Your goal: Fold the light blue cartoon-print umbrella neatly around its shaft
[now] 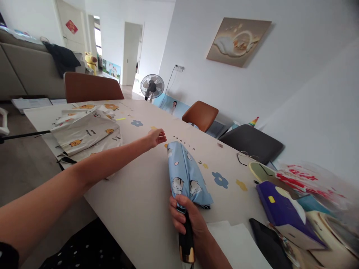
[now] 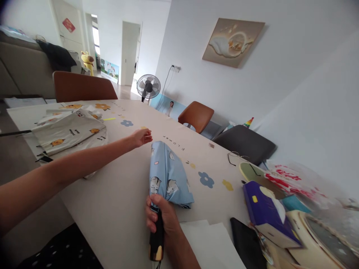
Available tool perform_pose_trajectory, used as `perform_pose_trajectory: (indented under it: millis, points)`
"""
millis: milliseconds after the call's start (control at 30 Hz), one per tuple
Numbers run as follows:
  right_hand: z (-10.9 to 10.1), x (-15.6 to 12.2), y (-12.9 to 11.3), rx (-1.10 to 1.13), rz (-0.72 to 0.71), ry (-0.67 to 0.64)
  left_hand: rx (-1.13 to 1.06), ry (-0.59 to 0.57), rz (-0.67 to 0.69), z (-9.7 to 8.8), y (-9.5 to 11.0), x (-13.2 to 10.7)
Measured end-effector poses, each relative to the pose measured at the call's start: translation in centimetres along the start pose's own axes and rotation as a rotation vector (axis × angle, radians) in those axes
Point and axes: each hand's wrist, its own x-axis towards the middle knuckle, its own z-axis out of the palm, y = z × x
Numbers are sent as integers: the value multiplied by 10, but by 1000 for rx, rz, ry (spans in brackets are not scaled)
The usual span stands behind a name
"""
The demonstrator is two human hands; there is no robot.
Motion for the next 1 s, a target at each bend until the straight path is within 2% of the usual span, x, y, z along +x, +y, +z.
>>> perform_pose_trajectory:
  millis: [100, 200, 267, 333, 400, 467, 567, 733, 867, 1000]
  points:
    - [-3, 1, -2, 32, -18, -1, 68, -22, -13, -9, -4, -12]
    - [-2, 1, 0, -4, -51, 58, 146, -48, -65, -12, -19, -38]
    - [1, 2, 2, -46, -78, 124, 181, -166, -128, -10, -31, -62]
    - [6, 1, 4, -81, -82, 179, 198, -397, -214, -4, -42, -85]
    - [11, 0, 4, -107, -66, 214, 164, -510, -252, 4, -49, -101]
    - [15, -2, 3, -135, -22, 225, 99, -461, -288, 12, -52, -105]
    - [18, -5, 0, -144, 32, 219, 3, -327, -318, 19, -53, -94]
    - [15, -5, -2, -25, 41, 157, -1, -233, -294, 18, -57, -73]
    - [12, -6, -1, 24, 52, 88, -8, -244, -278, 16, -57, -75]
    - [17, -10, -2, 67, -21, 45, -29, -280, -246, 17, -49, -83]
